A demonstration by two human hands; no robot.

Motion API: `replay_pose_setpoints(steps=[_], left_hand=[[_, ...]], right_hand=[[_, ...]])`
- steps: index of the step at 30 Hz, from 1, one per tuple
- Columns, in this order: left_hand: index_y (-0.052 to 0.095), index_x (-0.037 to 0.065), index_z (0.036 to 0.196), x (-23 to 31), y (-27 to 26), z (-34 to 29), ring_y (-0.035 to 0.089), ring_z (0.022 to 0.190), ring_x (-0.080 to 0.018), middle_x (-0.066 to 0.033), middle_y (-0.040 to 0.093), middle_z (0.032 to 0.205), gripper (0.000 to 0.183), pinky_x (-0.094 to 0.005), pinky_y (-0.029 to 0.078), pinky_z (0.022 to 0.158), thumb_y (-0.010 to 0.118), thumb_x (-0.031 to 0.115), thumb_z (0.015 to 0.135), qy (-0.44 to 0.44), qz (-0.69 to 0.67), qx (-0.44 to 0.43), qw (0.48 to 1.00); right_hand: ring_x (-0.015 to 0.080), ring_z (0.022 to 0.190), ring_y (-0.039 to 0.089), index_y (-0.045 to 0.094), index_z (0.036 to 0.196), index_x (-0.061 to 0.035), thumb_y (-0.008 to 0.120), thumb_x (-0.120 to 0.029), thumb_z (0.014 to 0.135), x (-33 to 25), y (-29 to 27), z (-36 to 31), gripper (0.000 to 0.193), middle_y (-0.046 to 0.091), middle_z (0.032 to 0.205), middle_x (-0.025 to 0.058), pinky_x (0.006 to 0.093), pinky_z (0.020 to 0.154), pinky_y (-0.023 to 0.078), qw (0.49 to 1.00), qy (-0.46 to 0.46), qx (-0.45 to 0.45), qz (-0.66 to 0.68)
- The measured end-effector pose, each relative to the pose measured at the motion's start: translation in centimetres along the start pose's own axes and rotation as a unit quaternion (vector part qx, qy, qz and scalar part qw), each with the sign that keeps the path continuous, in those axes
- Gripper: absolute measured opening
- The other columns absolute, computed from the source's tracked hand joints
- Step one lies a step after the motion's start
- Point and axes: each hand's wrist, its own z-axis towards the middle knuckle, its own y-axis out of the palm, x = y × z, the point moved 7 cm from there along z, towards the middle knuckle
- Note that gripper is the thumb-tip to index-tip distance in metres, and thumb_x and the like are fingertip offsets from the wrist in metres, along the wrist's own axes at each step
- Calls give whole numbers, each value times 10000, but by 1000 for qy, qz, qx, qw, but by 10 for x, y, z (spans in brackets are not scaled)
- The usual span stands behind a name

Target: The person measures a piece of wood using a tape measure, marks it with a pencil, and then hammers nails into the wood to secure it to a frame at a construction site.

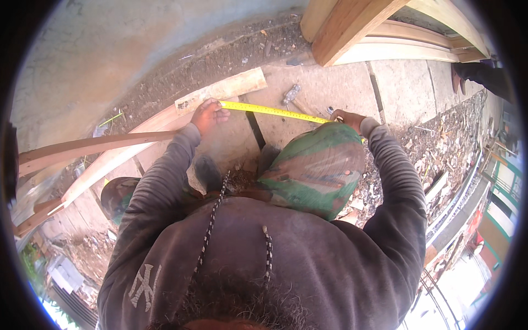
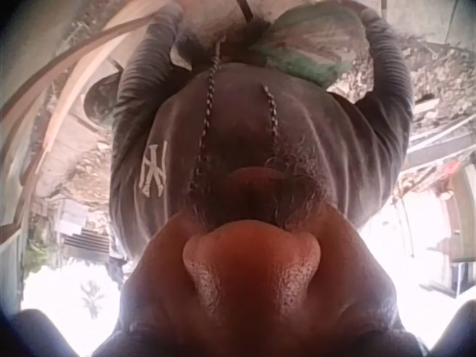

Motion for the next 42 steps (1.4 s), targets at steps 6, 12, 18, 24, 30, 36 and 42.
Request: replay_pose_setpoints(steps=[6, 12, 18, 24, 30, 36, 42], left_hand=[[516, 26, 1184, 0, -6, -14, 670, 1131, -333, -180, 622, 1211, 227, -470, 546, 1021, 589, 150, 1008, 4, -95, 45, 994], [564, 4, 1188, -20, 11, -26, 694, 1129, -322, -206, 667, 1212, 205, -447, 581, 996, 601, 124, 1026, -43, -45, 11, 998], [585, 38, 1184, -38, 29, -10, 727, 1028, -286, -175, 722, 1101, 221, -398, 603, 912, 650, 153, 1008, -42, 57, -40, 997], [603, 56, 1205, 9, 28, -13, 709, 880, -273, -125, 733, 1042, 348, -408, 575, 796, 742, 211, 927, 78, 313, 83, 943], [519, 63, 1438, 104, -16, -38, 486, 1360, -352, -182, 540, 1456, 697, -413, 402, 1147, 797, 325, 854, 143, 734, 234, 621], [448, 33, 1508, 95, -46, -1, 435, 1440, -392, -221, 475, 1546, 831, -432, 357, 1211, 804, 390, 847, 74, 726, 67, 680], [527, 26, 1371, 98, -47, 11, 537, 1324, -405, -232, 570, 1414, 690, -460, 434, 1118, 805, 380, 848, 51, 734, 27, 677]], right_hand=[[190, 982, 636, 610, 1108, -48, 636, -309, 990, -10, 10, -9, 288, 705, 1019, 115, 363, 856, 508, 999, -46, -14, 8], [224, 980, 656, 624, 1086, -34, 630, -315, 984, 12, 24, 15, 298, 716, 1027, 143, 390, 854, 512, 997, -20, -25, 70], [344, 979, 693, 649, 1068, -25, 607, -333, 974, -22, 1, 48, 325, 720, 1033, 208, 467, 860, 517, 998, -12, 47, -33], [432, 1055, 681, 657, 1152, -93, 575, -374, 978, -89, -51, 41, 341, 723, 1094, 199, 542, 923, 512, 967, 86, 172, -169], [397, 1123, 666, 650, 1192, -118, 567, -381, 995, -73, -79, 33, 338, 718, 1136, 157, 610, 966, 467, 946, 119, 218, -210], [404, 1154, 655, 638, 1211, -134, 574, -387, 990, -66, -89, 56, 342, 712, 1178, 141, 634, 978, 460, 943, 107, 230, -215], [398, 1143, 663, 638, 1187, -127, 580, -403, 975, -78, -96, 70, 352, 720, 1155, 144, 614, 970, 470, 949, 105, 209, -214]])
